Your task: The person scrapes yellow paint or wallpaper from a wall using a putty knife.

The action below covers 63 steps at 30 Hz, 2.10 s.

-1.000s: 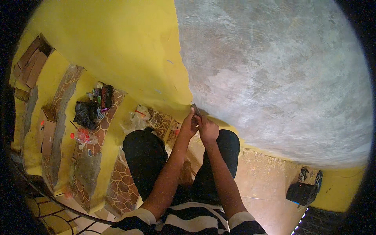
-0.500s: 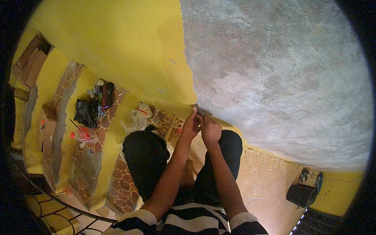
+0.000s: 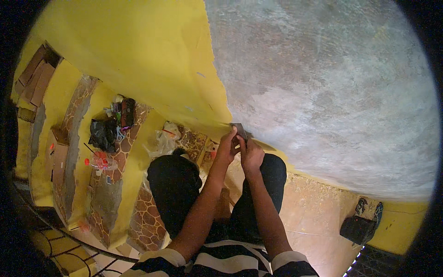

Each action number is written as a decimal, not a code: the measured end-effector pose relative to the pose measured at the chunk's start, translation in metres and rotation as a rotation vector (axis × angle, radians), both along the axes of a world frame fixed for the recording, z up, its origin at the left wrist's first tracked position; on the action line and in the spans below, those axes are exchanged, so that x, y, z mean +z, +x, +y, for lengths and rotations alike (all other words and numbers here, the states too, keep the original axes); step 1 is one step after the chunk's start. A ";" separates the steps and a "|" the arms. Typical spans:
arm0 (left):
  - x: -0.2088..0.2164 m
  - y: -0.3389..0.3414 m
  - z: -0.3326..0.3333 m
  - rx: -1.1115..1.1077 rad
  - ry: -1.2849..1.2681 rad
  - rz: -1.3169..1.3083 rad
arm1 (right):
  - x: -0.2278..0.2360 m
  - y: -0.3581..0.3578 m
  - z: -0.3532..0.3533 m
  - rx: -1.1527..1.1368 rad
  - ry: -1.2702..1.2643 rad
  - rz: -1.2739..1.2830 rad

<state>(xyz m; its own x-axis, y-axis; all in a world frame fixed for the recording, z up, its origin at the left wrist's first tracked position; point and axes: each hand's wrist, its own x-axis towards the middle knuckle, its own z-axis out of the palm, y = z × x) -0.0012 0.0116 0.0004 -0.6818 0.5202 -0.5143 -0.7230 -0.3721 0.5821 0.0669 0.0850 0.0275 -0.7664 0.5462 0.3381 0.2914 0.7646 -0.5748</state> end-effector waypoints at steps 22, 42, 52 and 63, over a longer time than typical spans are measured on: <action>-0.048 0.023 0.003 -0.013 -0.338 0.022 | -0.084 0.017 -0.013 -0.171 -0.456 -0.025; -0.097 0.091 0.045 -0.639 -0.335 0.511 | -0.008 0.126 0.093 -0.001 0.012 -0.193; -0.047 0.134 0.089 -0.565 0.236 0.063 | -0.015 0.158 0.118 -0.101 0.253 -0.326; -0.063 0.122 0.111 -0.308 0.391 -0.133 | -0.018 0.135 0.117 -0.068 0.171 -0.285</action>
